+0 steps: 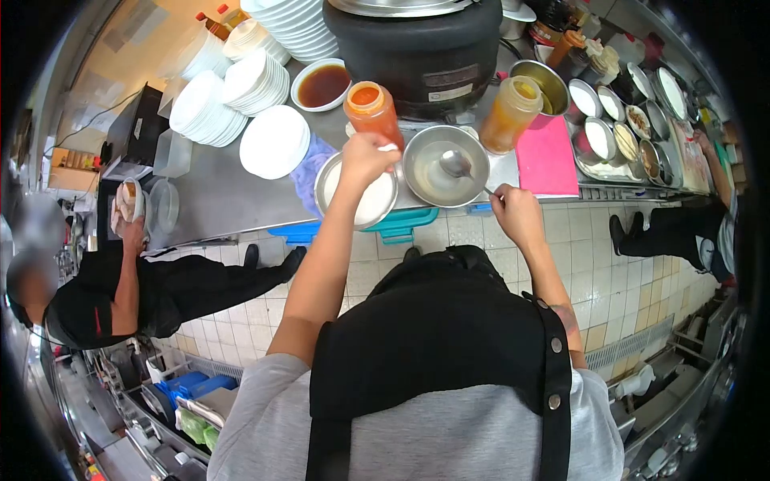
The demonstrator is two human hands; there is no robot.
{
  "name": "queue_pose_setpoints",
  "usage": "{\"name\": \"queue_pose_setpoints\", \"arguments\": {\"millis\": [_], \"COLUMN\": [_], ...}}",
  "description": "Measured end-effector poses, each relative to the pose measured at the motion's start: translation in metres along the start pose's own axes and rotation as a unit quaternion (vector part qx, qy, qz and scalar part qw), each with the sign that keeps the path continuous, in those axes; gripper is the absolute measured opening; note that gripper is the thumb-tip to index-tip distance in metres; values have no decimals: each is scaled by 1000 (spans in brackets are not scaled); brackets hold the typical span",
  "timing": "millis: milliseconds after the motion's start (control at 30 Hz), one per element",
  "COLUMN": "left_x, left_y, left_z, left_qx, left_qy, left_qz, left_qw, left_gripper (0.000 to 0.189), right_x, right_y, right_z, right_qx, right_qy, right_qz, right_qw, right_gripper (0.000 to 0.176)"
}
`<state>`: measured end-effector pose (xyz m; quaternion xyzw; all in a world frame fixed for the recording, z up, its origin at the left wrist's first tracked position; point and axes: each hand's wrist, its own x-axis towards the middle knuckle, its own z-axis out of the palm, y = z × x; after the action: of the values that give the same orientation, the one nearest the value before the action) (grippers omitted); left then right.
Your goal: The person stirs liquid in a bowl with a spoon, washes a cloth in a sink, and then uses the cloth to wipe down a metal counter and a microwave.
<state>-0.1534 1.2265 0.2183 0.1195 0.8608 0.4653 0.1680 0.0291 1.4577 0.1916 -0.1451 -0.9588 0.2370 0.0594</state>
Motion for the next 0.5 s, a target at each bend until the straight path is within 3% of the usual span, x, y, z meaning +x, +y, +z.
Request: {"name": "queue_pose_setpoints", "arguments": {"millis": [100, 233, 500], "left_x": [4, -4, -2], "left_y": [41, 91, 107], "left_z": [14, 27, 45], "left_qx": [-37, 21, 34], "left_qy": [-61, -90, -116], "left_qz": [39, 77, 122], "left_qw": [997, 993, 985], "left_gripper": [26, 23, 29], "right_x": [2, 6, 7], "right_y": [-7, -10, -8], "right_z": [-8, -17, -22], "right_qx": [-46, -89, -94], "right_qy": [18, 33, 77], "right_qz": [-24, -41, -44], "right_qw": [998, 995, 992], "right_gripper": [14, 11, 12]}}
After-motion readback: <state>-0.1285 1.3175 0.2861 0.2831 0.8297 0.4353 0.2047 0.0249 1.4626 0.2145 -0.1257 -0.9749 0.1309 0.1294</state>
